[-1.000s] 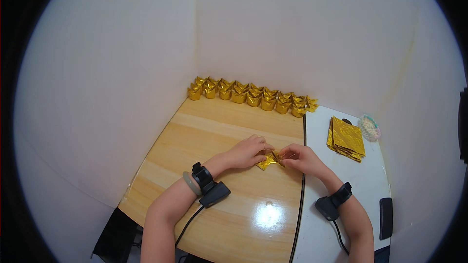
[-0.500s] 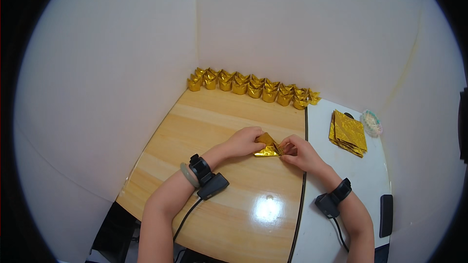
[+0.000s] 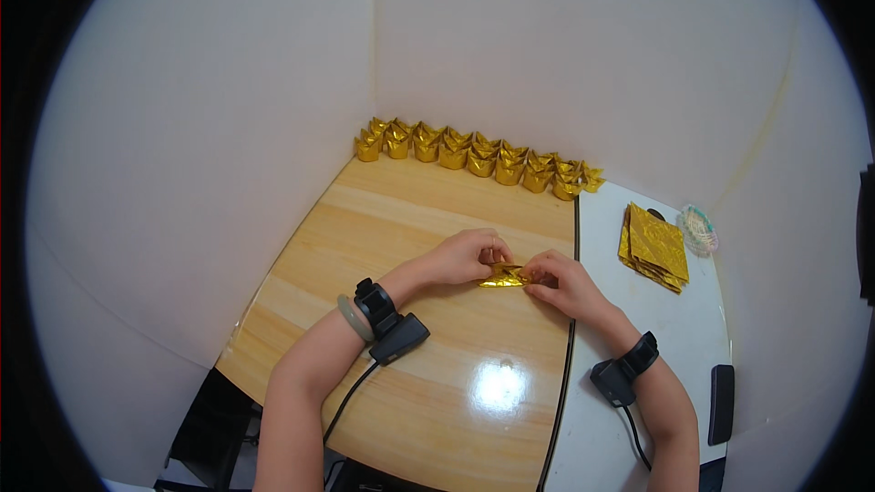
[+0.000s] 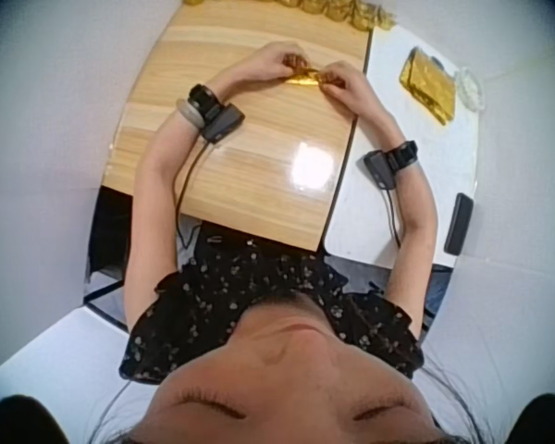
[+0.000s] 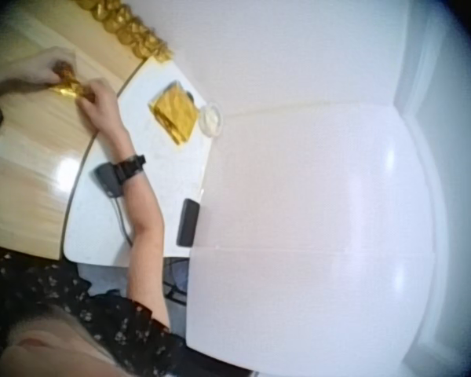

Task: Folding gold-colored squares into traditional ingot shapes.

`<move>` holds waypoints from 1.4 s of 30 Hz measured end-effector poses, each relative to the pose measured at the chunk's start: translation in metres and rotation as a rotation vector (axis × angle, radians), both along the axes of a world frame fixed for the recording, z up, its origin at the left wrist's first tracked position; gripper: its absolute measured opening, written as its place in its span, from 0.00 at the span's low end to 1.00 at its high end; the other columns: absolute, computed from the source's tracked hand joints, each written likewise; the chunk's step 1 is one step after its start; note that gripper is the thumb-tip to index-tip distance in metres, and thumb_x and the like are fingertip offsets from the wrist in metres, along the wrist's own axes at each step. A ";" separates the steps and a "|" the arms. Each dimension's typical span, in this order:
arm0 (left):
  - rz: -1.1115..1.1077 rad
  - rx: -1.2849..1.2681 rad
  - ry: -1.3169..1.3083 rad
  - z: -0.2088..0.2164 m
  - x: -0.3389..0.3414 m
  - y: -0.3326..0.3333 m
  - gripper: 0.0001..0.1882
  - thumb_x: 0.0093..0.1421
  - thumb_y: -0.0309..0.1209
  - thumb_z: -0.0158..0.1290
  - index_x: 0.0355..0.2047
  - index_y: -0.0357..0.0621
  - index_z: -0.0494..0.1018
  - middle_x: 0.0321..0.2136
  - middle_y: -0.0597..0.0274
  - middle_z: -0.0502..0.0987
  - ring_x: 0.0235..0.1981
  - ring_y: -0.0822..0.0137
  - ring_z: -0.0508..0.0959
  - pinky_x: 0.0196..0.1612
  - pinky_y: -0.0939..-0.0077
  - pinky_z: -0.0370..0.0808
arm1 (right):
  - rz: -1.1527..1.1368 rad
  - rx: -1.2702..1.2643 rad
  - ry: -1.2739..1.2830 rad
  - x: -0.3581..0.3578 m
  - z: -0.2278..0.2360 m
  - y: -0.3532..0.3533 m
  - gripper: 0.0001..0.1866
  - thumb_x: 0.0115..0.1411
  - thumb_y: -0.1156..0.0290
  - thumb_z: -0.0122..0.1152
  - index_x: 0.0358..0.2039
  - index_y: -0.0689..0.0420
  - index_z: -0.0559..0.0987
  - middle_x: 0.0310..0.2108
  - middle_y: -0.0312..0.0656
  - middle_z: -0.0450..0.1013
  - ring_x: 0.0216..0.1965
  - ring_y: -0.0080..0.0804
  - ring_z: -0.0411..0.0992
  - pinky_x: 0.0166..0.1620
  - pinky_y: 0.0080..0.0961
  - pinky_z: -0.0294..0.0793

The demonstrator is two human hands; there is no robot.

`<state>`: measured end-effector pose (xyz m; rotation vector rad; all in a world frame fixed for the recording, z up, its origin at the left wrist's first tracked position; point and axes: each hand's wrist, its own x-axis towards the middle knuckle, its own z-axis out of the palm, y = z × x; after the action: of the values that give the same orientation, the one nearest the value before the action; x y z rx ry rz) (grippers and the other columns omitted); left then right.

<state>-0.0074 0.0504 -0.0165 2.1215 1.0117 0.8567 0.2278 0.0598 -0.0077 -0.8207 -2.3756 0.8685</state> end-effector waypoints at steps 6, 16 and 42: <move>-0.041 -0.026 0.072 0.013 0.001 -0.010 0.11 0.45 0.24 0.53 0.32 0.43 0.76 0.29 0.59 0.70 0.32 0.66 0.73 0.36 0.76 0.71 | 0.015 0.003 0.020 0.000 0.001 -0.001 0.11 0.52 0.75 0.62 0.37 0.60 0.76 0.35 0.39 0.70 0.31 0.24 0.71 0.35 0.19 0.71; -0.008 0.184 0.221 0.005 0.003 -0.007 0.08 0.51 0.33 0.56 0.30 0.44 0.75 0.32 0.62 0.70 0.39 0.62 0.70 0.42 0.72 0.68 | -0.089 0.308 -0.069 0.004 -0.010 0.009 0.13 0.49 0.67 0.64 0.34 0.57 0.74 0.36 0.43 0.68 0.41 0.41 0.64 0.46 0.30 0.63; 0.009 -0.281 -0.567 0.008 0.024 -0.006 0.08 0.52 0.23 0.57 0.32 0.43 0.71 0.30 0.70 0.74 0.31 0.79 0.72 0.35 0.84 0.69 | -0.049 -0.363 0.413 -0.009 -0.003 -0.007 0.22 0.53 0.76 0.61 0.47 0.60 0.66 0.41 0.39 0.69 0.42 0.24 0.70 0.44 0.18 0.70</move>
<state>0.0167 0.0444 -0.0086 1.5115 0.7820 1.1569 0.2184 0.0529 -0.0107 -0.7407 -1.8606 1.3296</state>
